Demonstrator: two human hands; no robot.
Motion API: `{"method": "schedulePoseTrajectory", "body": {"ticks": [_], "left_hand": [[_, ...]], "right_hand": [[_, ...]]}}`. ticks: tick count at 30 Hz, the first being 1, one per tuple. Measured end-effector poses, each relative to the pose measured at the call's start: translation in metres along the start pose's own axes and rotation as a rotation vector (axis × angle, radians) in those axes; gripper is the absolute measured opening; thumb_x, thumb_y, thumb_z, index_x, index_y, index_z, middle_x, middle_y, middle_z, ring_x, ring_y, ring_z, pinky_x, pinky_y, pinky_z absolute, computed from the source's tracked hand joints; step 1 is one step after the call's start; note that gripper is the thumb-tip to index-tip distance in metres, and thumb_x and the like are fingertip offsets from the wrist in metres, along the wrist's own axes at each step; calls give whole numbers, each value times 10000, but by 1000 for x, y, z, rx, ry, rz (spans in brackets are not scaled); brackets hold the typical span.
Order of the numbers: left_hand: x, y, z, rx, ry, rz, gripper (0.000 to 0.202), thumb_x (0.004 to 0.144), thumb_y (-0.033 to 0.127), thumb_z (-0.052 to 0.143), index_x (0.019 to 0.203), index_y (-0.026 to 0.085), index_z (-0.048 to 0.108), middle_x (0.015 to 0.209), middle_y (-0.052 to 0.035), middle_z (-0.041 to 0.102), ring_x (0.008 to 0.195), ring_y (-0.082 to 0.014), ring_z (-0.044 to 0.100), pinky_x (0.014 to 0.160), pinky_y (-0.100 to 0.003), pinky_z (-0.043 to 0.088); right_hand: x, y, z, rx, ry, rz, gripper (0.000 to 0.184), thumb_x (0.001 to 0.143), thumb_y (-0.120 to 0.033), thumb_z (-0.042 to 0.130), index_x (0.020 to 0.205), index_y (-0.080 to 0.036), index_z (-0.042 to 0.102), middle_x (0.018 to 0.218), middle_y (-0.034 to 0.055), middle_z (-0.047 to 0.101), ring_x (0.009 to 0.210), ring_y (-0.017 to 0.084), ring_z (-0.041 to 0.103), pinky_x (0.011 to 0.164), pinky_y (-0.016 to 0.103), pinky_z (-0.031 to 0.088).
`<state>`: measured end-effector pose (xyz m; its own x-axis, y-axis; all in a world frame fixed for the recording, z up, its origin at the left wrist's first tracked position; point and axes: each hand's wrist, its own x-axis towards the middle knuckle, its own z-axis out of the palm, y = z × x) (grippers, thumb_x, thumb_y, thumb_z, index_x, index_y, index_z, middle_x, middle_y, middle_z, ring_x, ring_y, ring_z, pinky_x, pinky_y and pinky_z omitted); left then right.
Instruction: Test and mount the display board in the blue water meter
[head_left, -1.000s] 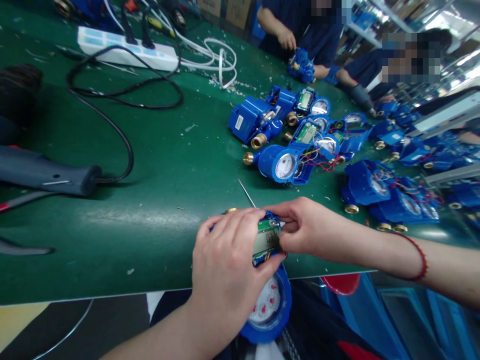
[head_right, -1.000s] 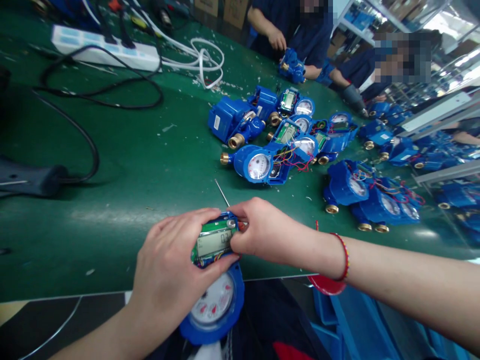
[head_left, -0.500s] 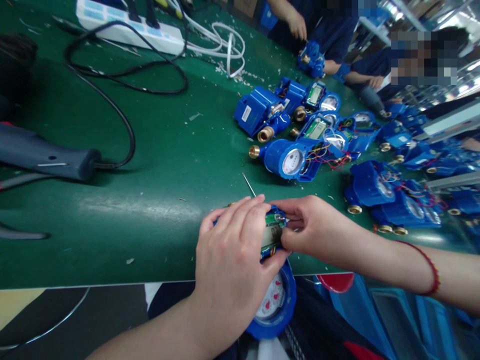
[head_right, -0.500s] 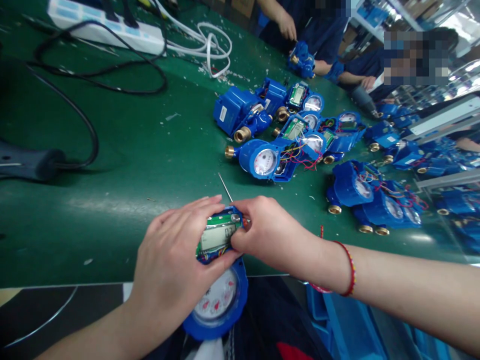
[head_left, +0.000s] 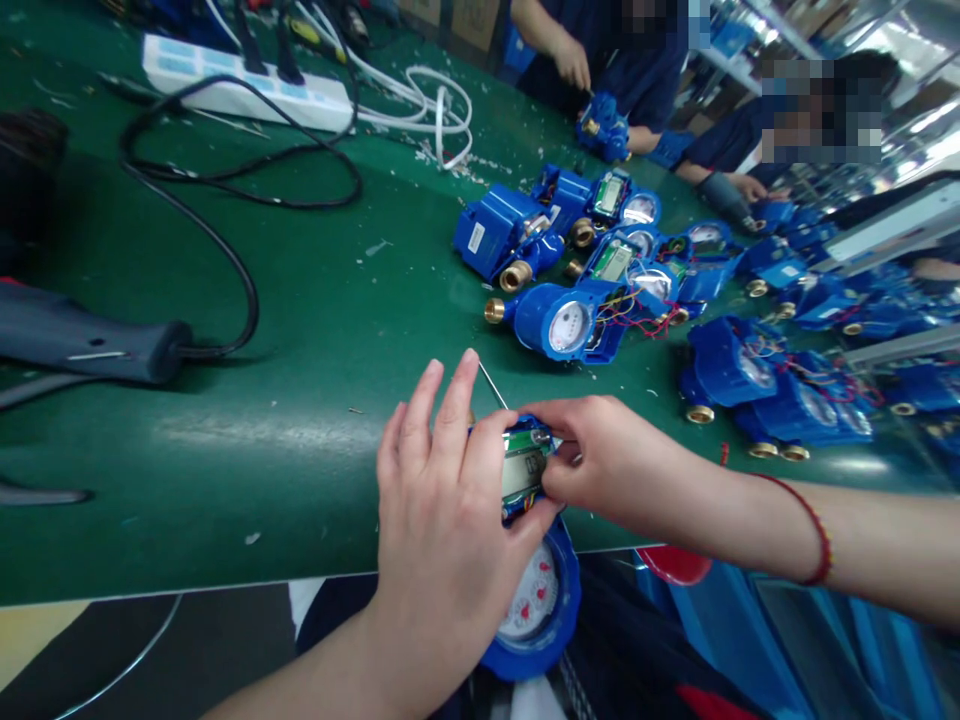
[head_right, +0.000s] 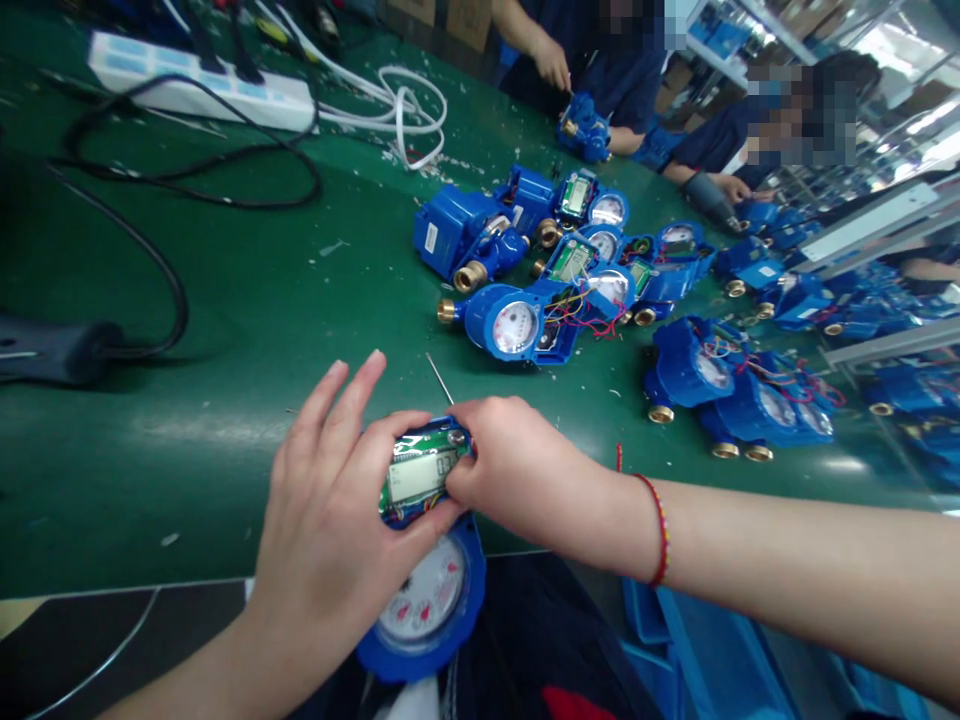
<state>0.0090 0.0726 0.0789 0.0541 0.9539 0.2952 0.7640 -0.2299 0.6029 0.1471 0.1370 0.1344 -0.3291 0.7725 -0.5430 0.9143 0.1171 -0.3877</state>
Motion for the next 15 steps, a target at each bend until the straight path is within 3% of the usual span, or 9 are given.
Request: {"method": "schedulePoseTrajectory", "body": {"ticks": [3,6,9,11,13,15], "left_hand": [[-1,-2,0,-1,-1,4,422,696,259,754,1083,154,619,1495,-195,435,1391,-412,356,1038,-636,398],[-2,-7,0,-30,-3,12,458,696,300,775,1095,168,594,1441,-189,501,1317,-395,462,1011,-620,439],[-2,-11,1,-59,-5,3,543,692,332,794,1149,182,544,1373,-179,561,1213,-371,558,969,-602,480],[-2,-13,1,-73,6,11,642,693,331,801,1228,179,481,1366,-193,552,1224,-370,547,968,-589,482],[-3,-15,0,-86,17,55,656,716,350,791,1253,193,449,1400,-210,494,1284,-379,486,991,-592,457],[-3,-18,-2,-73,5,145,508,773,340,745,1197,233,487,1468,-200,390,1355,-390,392,1025,-616,405]], "right_hand": [[-2,-6,0,-101,39,-54,392,664,-99,481,1003,-148,673,724,8,647,536,102,485,479,226,308],[-4,-2,-6,-45,62,-106,333,693,-100,474,963,-139,665,738,22,666,547,110,523,490,227,341],[-4,13,-7,177,236,-111,204,761,-137,473,856,-140,653,723,29,675,610,136,605,543,233,417],[-5,25,-1,372,343,-101,163,809,-158,474,844,-136,632,746,39,684,650,149,644,583,244,471],[-6,35,9,542,372,-103,154,854,-176,477,876,-129,622,762,43,687,656,147,654,600,250,503],[-9,41,22,637,352,-129,182,903,-194,469,928,-120,633,809,51,695,710,142,661,642,252,524]]}}
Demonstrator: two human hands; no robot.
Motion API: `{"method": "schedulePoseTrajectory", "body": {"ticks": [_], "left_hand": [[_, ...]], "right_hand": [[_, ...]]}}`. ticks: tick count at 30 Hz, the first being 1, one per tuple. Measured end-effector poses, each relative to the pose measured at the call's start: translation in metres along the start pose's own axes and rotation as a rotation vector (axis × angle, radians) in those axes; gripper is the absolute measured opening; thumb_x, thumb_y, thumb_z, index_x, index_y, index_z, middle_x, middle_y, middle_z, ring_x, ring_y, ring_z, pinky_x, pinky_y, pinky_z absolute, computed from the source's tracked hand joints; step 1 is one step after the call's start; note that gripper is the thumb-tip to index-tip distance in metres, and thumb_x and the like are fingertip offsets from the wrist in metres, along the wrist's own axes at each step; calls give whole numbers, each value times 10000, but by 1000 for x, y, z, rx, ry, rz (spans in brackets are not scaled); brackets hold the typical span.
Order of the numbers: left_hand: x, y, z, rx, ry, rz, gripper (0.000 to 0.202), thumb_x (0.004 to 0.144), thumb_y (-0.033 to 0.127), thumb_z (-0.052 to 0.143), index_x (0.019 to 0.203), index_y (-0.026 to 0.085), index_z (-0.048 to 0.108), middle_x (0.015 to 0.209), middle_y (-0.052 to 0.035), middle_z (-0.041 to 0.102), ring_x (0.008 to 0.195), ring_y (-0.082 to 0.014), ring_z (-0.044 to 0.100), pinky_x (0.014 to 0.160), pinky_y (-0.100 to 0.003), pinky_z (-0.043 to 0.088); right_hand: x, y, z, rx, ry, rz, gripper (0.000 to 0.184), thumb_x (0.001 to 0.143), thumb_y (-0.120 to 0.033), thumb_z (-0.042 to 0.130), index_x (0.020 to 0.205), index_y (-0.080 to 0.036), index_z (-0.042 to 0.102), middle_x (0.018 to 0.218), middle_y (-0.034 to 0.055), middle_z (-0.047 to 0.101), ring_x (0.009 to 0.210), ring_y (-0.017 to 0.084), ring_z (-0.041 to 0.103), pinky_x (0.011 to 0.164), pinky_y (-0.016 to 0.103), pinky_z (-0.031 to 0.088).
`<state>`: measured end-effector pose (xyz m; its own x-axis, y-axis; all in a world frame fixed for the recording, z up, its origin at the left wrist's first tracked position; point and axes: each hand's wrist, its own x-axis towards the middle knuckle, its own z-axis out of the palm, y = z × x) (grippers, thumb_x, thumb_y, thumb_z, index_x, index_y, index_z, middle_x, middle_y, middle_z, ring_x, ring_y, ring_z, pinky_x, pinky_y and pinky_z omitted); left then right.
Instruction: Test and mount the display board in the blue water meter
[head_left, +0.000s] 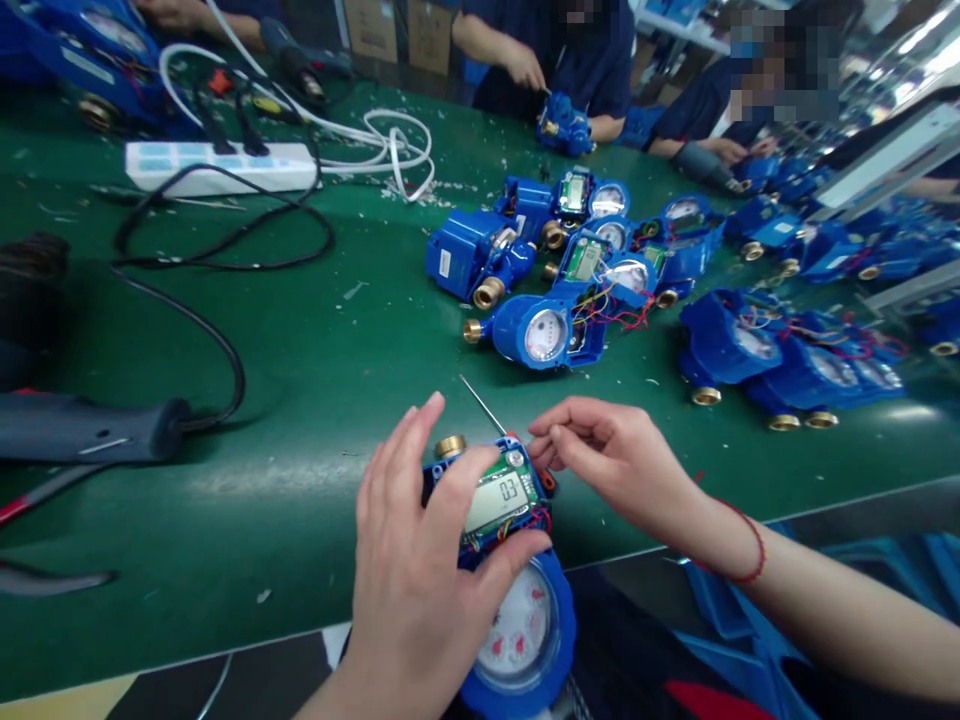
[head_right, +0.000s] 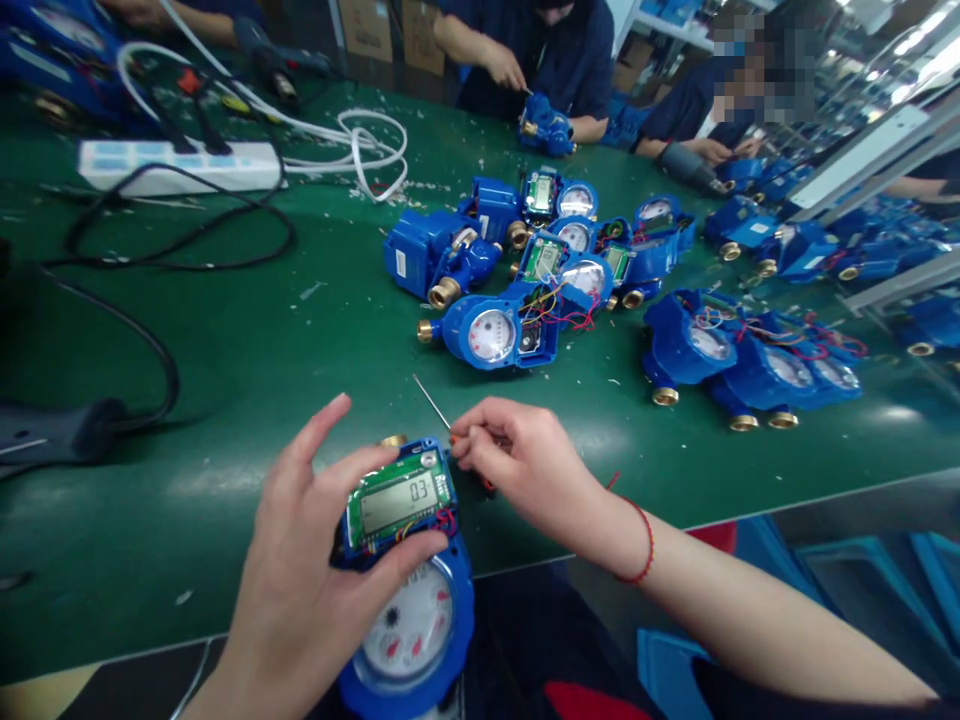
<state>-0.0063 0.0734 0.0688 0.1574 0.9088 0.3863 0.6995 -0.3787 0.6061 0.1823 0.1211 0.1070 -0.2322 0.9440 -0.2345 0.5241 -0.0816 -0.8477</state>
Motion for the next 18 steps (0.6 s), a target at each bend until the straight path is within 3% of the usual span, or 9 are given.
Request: {"method": "schedulePoseTrajectory", "body": {"ticks": [4,8,13,18], "left_hand": [[0,-7,-10,92,-105,169,276,839,236,645,1101,289,575,1584,-102,186,1445,-417,182,1080,-720,196],[7,-11,-22,164,-183,274,302,856,177,610,1115,332,623,1629,3,111,1469,-403,123,1110,-718,80],[22,-10,-31,148,-311,343,300,885,223,585,1151,353,628,1633,10,109,1487,-372,97,1133,-696,77],[30,-8,-35,176,-400,397,346,876,169,578,1182,327,606,1628,-46,93,1489,-378,74,1089,-743,147]], "right_hand": [[-17,18,9,86,-89,-72,292,959,-210,466,1197,-128,614,1130,83,673,1003,143,639,867,279,520],[-26,37,13,123,-116,-289,463,962,-323,542,1408,-220,471,1438,68,474,1338,174,420,1126,362,345],[-27,51,16,137,-130,-373,525,956,-369,566,1449,-291,404,1469,21,441,1379,166,361,1161,382,286],[-24,49,17,75,-99,-437,603,916,-382,615,1449,-196,401,1446,68,460,1350,179,392,1140,354,316]]}}
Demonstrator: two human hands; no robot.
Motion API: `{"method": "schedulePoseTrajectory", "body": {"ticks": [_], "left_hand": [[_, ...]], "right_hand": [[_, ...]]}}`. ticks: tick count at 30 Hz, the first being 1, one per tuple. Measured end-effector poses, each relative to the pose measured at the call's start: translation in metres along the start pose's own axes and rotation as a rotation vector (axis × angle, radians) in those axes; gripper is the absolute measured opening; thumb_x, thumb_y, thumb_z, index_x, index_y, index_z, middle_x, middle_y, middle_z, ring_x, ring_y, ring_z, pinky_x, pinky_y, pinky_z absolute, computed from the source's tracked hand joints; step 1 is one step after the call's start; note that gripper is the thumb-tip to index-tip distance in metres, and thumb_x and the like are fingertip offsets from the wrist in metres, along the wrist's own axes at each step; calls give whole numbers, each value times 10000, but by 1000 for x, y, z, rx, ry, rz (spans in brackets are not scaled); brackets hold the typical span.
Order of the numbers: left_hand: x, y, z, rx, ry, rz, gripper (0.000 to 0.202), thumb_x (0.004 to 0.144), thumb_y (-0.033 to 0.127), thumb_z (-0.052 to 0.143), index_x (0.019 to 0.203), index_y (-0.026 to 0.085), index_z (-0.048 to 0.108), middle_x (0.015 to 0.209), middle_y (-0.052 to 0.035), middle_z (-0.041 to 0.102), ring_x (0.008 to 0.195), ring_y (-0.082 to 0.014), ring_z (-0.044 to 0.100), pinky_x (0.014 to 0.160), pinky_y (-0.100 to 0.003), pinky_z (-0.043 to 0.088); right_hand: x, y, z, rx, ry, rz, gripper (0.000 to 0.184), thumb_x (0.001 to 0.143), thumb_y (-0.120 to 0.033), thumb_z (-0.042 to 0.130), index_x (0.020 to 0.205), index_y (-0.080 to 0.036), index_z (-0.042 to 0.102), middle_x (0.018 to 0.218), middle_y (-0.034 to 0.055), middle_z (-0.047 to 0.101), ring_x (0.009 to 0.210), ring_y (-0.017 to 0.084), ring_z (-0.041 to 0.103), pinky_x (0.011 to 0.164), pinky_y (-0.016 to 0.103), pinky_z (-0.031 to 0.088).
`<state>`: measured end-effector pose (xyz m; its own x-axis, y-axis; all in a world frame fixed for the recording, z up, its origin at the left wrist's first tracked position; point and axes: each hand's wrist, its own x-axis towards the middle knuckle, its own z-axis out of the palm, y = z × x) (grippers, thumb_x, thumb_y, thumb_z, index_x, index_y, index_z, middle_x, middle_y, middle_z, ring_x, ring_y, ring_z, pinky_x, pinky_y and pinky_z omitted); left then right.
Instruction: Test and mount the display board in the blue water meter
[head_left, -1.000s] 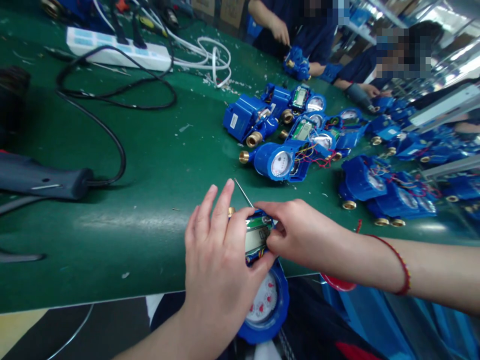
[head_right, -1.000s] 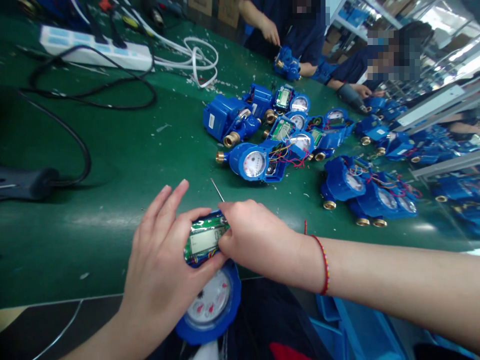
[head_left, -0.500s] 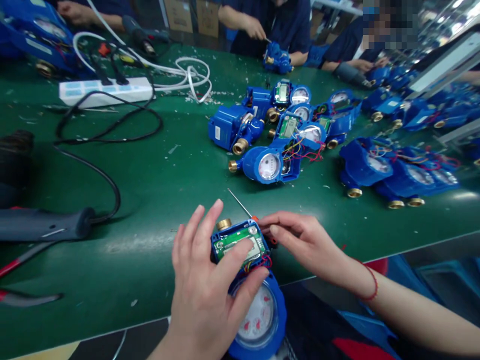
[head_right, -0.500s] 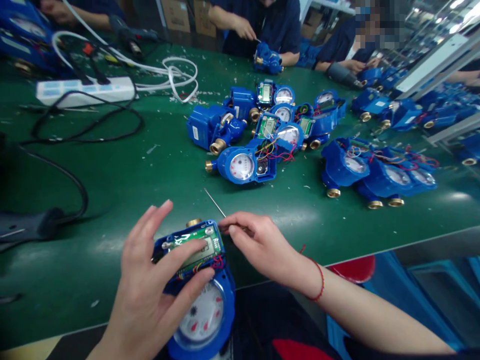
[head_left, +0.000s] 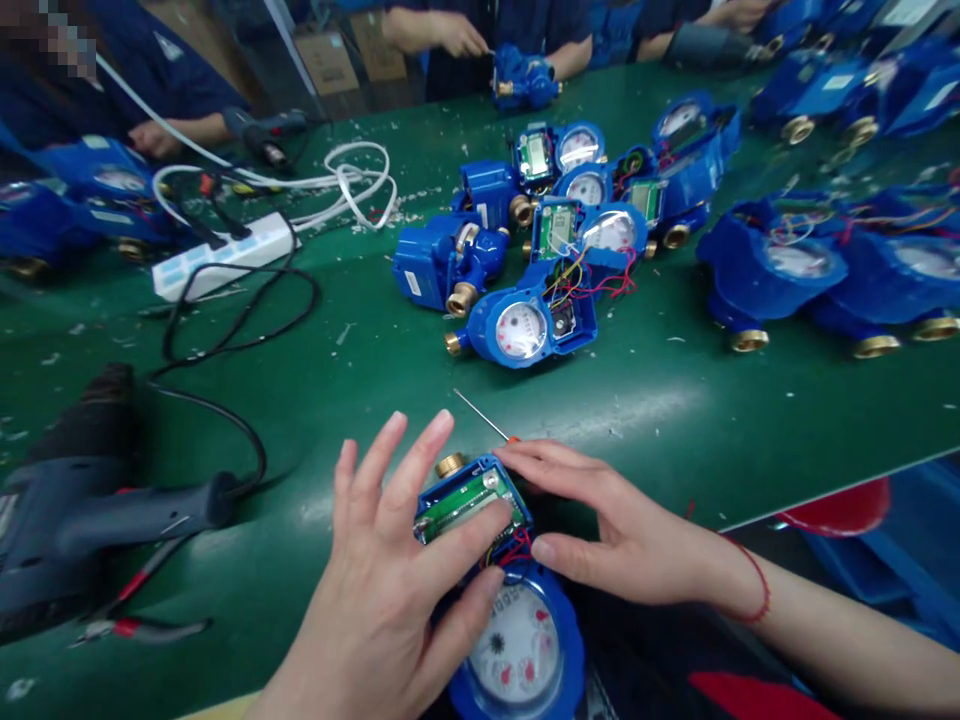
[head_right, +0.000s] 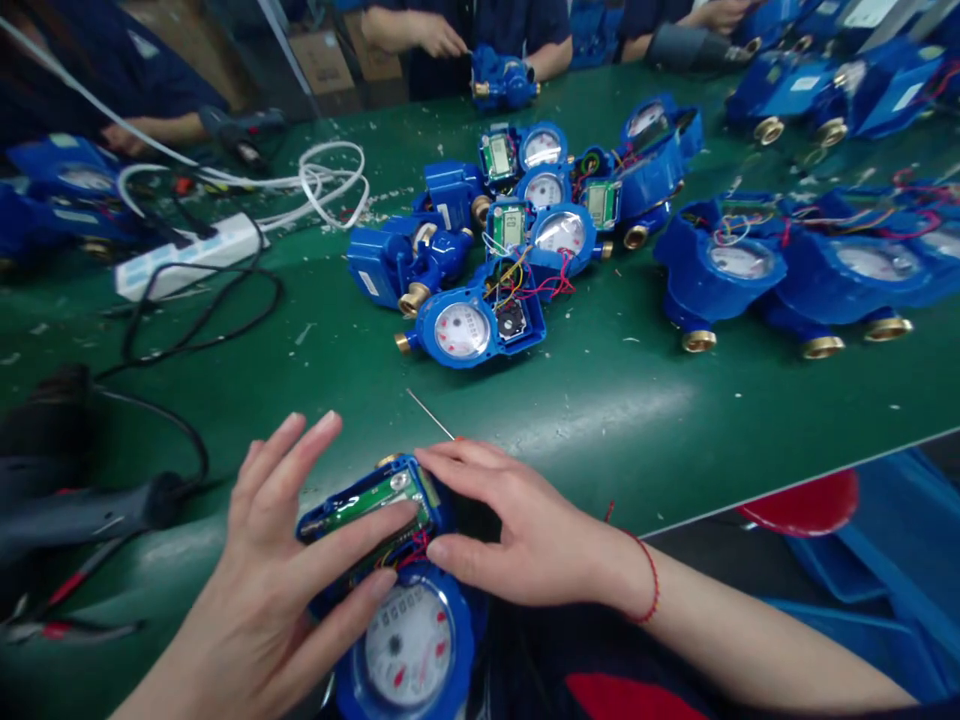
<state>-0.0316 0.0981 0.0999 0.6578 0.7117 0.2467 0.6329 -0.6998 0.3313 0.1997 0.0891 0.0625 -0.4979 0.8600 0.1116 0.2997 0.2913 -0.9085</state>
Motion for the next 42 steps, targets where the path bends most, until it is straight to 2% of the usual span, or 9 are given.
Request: {"method": "schedulePoseTrajectory", "body": {"ticks": [4,9,17,22,29,35,39,42], "left_hand": [[4,-1,0,33,-55,24,340,863,185,588,1182,302,588,1616,-89,101,1481,-401,88,1052,-770,195],[11,-1,3,13,-97,21,282,859,162,575,1122,263,583,1595,-112,131,1478,-388,109,1062,-749,230],[16,2,-1,-57,-150,-17,216,861,137,554,1054,234,567,1593,-94,163,1475,-334,160,1097,-603,340],[15,0,-6,30,-125,21,277,862,159,580,1114,274,584,1600,-74,178,1459,-353,204,1073,-676,317],[20,-6,-14,76,-257,45,274,889,229,561,1156,291,567,1609,-87,138,1460,-350,205,1056,-682,349],[23,-11,-17,-22,-339,0,242,890,270,575,1131,287,572,1588,-60,213,1408,-320,346,1029,-543,482],[20,-13,-17,-89,-317,-23,198,884,254,594,1081,275,590,1564,-56,293,1328,-284,479,983,-439,553],[18,-14,-16,-127,-281,-8,225,872,250,624,1094,272,592,1536,-68,340,1322,-269,494,995,-409,553]], "right_hand": [[2,0,2,-20,7,-11,633,898,-394,624,1426,-109,423,1426,116,465,1313,196,426,1102,336,365],[4,-1,5,-27,33,-30,611,899,-361,618,1407,-72,441,1399,128,482,1297,195,436,1095,310,367],[6,-3,8,-42,47,-53,595,882,-309,627,1391,-57,451,1390,133,491,1288,192,451,1093,306,377],[6,0,7,-38,41,-45,594,891,-325,607,1396,-55,448,1378,137,499,1274,206,462,1100,339,378],[4,1,8,-80,70,-69,573,898,-337,591,1364,-26,472,1360,165,513,1265,223,475,1072,342,408],[7,0,10,-56,49,-51,571,897,-317,590,1381,-45,459,1376,155,500,1277,216,468,1085,355,402],[9,-2,12,-22,47,-69,552,883,-299,599,1365,-58,479,1379,154,498,1277,224,469,1084,366,401],[8,-1,14,-7,57,-58,543,884,-304,594,1368,-86,479,1375,143,502,1270,222,472,1082,377,403]]}}
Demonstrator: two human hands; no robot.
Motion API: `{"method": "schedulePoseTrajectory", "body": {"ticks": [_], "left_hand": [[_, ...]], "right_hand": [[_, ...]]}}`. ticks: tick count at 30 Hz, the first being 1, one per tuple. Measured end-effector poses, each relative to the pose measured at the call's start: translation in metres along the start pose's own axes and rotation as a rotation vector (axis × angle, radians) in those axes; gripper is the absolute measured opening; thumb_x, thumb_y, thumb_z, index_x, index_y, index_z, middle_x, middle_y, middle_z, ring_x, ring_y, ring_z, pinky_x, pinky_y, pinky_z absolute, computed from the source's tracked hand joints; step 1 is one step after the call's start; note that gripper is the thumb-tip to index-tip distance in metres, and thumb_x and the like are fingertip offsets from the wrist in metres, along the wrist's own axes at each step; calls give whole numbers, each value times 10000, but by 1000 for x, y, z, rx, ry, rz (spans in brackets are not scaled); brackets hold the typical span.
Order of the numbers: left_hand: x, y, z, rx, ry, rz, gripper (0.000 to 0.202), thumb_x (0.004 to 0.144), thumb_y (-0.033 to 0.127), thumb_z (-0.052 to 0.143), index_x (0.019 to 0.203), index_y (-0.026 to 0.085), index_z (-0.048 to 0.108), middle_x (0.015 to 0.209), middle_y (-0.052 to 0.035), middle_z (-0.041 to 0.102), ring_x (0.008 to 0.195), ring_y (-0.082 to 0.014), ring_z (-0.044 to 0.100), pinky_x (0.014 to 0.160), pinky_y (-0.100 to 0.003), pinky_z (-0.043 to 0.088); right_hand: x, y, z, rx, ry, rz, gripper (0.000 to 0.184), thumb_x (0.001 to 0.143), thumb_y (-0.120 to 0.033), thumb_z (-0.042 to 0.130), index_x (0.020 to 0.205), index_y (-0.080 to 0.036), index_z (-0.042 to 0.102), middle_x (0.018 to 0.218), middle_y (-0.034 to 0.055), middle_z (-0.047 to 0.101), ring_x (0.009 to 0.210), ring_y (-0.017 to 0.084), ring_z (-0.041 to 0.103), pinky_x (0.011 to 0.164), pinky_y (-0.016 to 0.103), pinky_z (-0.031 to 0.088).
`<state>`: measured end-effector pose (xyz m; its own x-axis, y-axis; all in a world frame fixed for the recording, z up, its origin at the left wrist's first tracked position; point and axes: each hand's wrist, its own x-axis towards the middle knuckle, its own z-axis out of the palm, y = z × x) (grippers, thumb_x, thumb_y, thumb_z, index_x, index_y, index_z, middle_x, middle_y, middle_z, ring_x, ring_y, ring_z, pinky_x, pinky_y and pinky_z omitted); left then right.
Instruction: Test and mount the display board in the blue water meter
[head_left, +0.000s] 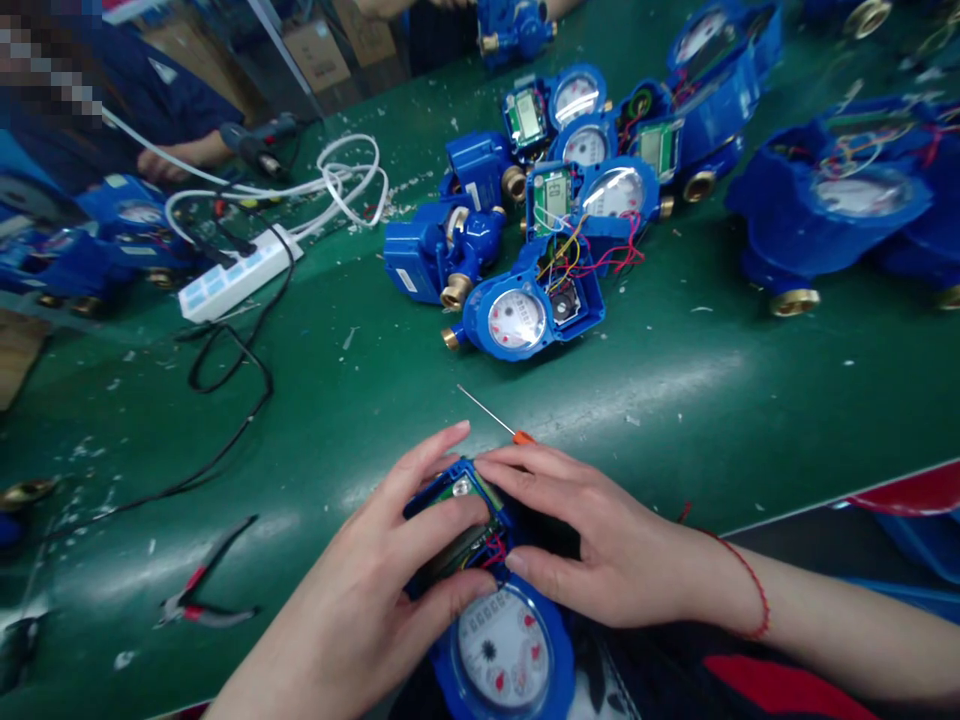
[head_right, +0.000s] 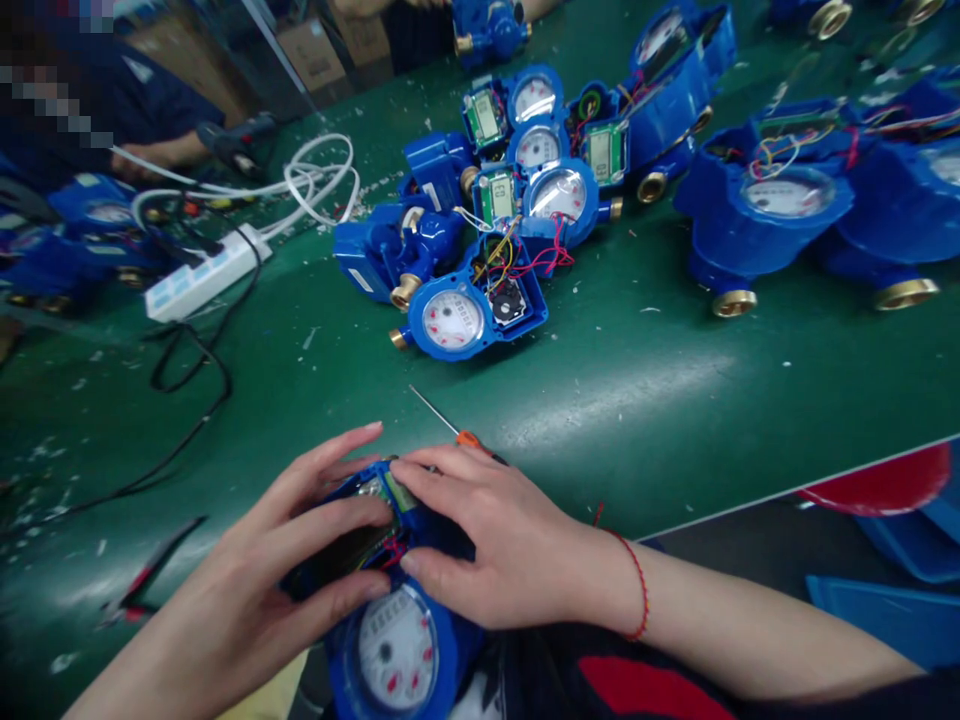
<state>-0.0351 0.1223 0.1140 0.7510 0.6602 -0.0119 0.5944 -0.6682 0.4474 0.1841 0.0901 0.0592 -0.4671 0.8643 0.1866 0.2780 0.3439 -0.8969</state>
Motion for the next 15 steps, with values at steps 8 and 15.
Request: {"method": "schedulePoseTrajectory", "body": {"ticks": [8,15], "left_hand": [[1,-1,1,-58,12,-14,274,855,249,657,1118,280,587,1494,-72,380,1328,-248,487,1028,-404,532],[1,-1,0,-51,3,-21,268,846,235,663,1096,273,576,1455,-89,433,1341,-257,471,1021,-431,535]], "right_hand": [[-2,1,2,-1,10,-9,534,890,-288,583,1371,-86,470,1357,136,512,1256,204,476,1099,370,384],[0,2,2,-20,4,-9,535,889,-280,587,1368,-73,468,1370,127,503,1268,189,464,1083,325,390]]}}
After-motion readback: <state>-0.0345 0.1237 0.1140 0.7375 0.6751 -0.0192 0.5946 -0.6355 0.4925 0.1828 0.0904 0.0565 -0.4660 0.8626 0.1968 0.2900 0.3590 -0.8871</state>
